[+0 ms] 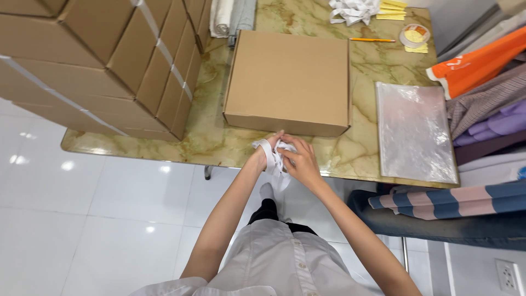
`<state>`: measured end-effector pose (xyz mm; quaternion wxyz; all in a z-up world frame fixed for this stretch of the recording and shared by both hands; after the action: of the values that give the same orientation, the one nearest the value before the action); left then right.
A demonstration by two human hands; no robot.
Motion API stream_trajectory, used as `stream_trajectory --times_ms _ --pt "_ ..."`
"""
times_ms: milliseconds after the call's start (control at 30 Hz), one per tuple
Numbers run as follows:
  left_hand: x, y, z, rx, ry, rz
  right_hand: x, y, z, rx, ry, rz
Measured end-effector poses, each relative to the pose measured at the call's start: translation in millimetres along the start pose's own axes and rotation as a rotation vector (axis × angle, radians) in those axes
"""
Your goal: The person unties a white ribbon from a cardboard box, opens it, and removes a plastic-wrapped item. They then place the item on a table, unwrap it from the plastic, and place it on a stack of folded clothes. Finally, they fold a sheet of bubble wrap.
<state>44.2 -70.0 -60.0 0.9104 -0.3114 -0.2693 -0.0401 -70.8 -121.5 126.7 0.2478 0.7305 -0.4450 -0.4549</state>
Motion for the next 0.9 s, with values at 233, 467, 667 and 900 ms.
stream_trajectory --times_ms 233,467,667,900 --pt "3.8 -26.1 -32.8 0.022 -0.166 0.207 11.4 33.1 21.6 0.085 -0.688 -0.842" --pt "30.2 -68.9 -1.9 -0.202 -0.303 0.254 41.9 -22.0 56.7 0.077 -1.391 -1.826" --pt "40.7 -71.3 7.0 -0.133 -0.39 0.142 31.4 -26.2 54.0 0.101 -1.461 -1.939" --pt "50.0 -52.4 29.3 0.401 -0.509 -0.847 17.1 26.4 7.2 0.04 -1.066 -1.5"
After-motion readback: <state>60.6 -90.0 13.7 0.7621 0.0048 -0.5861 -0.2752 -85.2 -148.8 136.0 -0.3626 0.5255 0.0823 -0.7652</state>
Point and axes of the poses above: each hand's wrist, its own z-axis away from the middle knuckle, its own y-axis out of the back of the hand, x = y × z, the point moved 6 cm from there along -z, towards the middle knuckle, and after that the axes turned 3 degrees about -y, right-handed, at the moved point
